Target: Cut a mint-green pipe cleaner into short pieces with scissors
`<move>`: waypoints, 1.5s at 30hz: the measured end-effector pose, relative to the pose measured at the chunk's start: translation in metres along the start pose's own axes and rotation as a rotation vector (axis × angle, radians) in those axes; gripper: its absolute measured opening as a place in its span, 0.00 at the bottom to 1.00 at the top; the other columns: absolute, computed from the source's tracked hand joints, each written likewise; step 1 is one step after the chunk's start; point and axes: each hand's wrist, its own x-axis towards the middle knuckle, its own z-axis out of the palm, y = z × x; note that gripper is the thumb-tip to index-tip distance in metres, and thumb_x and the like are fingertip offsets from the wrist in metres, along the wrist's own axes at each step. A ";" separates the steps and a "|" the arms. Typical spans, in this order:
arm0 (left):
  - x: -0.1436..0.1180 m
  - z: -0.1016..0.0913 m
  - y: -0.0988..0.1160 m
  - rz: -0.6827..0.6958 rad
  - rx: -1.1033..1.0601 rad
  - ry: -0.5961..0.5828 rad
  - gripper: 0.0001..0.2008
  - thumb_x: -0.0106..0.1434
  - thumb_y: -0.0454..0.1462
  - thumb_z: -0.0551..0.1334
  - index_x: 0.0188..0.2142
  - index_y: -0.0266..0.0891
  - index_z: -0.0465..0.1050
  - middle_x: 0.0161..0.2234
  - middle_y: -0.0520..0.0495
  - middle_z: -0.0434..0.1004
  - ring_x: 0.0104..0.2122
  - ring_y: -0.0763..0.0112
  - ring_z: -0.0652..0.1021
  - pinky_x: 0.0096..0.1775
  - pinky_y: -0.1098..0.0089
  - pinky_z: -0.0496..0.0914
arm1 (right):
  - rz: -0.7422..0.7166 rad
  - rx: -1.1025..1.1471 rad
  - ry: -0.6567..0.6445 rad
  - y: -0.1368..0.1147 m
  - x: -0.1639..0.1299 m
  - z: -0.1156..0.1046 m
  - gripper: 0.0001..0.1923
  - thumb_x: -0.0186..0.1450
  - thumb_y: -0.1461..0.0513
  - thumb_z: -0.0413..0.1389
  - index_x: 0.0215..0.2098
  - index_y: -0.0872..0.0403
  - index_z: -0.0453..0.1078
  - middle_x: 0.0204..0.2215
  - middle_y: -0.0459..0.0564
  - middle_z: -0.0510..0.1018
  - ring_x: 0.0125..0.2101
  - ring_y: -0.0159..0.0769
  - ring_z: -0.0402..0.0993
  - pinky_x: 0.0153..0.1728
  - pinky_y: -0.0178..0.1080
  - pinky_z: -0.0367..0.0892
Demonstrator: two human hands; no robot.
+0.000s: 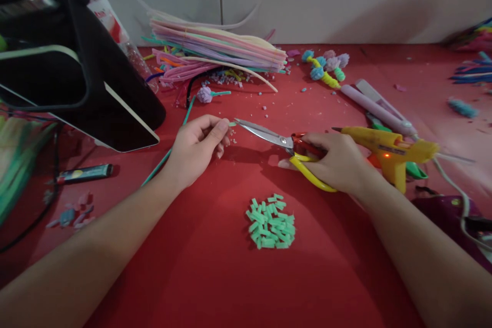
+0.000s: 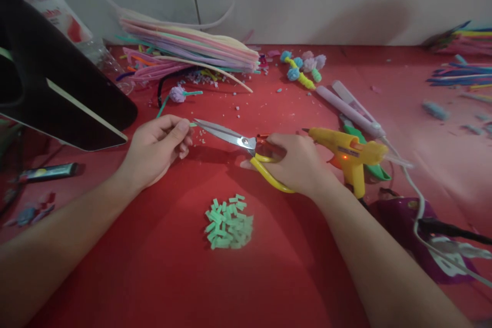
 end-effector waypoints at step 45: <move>0.001 -0.002 -0.004 0.046 -0.003 -0.019 0.11 0.65 0.44 0.65 0.31 0.39 0.74 0.24 0.52 0.73 0.20 0.80 0.70 0.22 0.77 0.65 | 0.016 -0.050 -0.037 -0.004 0.003 -0.004 0.36 0.49 0.31 0.57 0.19 0.51 0.52 0.17 0.41 0.53 0.22 0.29 0.48 0.23 0.37 0.49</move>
